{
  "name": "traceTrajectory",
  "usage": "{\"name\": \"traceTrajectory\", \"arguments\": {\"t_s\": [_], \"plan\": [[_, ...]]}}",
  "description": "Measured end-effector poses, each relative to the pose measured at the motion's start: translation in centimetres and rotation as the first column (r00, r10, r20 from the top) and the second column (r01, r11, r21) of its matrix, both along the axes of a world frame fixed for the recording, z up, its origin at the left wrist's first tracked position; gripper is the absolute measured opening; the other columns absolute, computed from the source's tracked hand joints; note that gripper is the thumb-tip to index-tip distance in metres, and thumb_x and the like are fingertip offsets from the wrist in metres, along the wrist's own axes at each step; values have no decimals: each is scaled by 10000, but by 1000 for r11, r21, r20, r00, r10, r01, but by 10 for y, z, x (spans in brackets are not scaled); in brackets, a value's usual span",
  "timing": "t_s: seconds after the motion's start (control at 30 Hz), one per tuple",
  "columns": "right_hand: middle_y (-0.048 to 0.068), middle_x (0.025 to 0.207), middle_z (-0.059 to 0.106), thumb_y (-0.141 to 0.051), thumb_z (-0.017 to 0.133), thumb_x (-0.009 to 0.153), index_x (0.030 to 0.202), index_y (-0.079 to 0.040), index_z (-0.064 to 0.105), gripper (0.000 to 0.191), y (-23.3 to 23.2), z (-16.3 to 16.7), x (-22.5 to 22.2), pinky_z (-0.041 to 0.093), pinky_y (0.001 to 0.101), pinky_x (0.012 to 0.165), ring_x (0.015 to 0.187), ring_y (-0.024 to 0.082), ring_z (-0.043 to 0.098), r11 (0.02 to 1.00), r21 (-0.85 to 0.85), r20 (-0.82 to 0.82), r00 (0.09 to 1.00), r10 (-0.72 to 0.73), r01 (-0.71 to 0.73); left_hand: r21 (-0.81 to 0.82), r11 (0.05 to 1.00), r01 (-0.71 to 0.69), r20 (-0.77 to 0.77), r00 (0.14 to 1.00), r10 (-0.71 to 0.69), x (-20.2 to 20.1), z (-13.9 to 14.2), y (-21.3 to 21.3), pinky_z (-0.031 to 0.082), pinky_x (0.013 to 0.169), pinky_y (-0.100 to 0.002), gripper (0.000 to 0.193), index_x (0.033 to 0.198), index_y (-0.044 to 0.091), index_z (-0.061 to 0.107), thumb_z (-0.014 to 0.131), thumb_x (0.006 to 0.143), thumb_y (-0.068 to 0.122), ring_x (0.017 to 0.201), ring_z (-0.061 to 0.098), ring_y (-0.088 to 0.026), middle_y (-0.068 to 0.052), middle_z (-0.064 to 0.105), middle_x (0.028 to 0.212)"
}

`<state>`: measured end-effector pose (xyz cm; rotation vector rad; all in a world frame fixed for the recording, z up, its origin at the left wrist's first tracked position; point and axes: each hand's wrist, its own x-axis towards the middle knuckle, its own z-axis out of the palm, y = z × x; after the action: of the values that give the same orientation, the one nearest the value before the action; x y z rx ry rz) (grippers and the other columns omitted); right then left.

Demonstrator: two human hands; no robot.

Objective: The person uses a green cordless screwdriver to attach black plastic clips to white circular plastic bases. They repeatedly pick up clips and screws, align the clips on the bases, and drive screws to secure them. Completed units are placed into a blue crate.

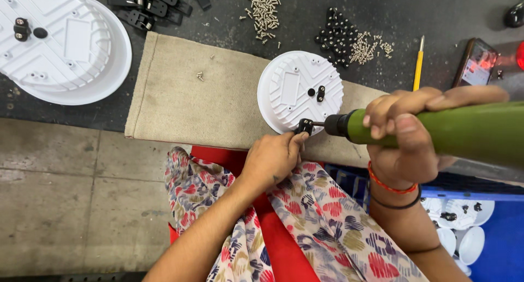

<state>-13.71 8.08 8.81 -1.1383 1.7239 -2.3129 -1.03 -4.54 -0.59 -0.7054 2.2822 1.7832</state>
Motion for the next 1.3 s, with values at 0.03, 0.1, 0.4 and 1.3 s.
{"name": "traceTrajectory", "arguments": {"t_s": [0.03, 0.1, 0.4, 1.3], "plan": [[104, 681, 527, 20, 522, 970, 1216, -63, 363, 304, -1, 2, -1, 538, 361, 547, 476, 186, 517, 1000, 10, -13, 1000, 13, -13, 9, 1000, -6, -6, 1000, 6, 1, 0, 1, 594, 601, -356, 463, 830, 97, 718, 449, 1037, 412, 504, 718, -197, -36, 715, 599], [101, 705, 523, 16, 518, 945, 1243, -76, 356, 351, -2, 2, 0, 542, 347, 536, 483, 181, 516, 1000, 8, -8, 1000, 9, -9, 21, 1000, -9, -22, 1000, 10, 1, -1, 1, 598, 594, -353, 451, 853, 95, 712, 433, 1038, 398, 505, 718, -193, -27, 727, 605], [142, 770, 537, 16, 540, 1058, 1255, -29, 398, 246, 13, -7, -23, 521, 408, 597, 553, 229, 551, 997, -74, 51, 999, 3, 1, 62, 998, -20, 20, 1000, 18, 0, 5, -1, 601, 568, -333, 480, 832, 83, 705, 436, 1046, 417, 499, 724, -173, -26, 715, 610], [139, 800, 511, 17, 519, 1091, 1329, -27, 404, 267, 15, -14, -12, 519, 402, 579, 588, 248, 566, 999, -32, 19, 999, 40, -40, 67, 997, -26, -23, 999, 28, 0, 5, -1, 604, 551, -315, 476, 796, 100, 698, 448, 1038, 425, 509, 733, -151, -19, 713, 587]]}}
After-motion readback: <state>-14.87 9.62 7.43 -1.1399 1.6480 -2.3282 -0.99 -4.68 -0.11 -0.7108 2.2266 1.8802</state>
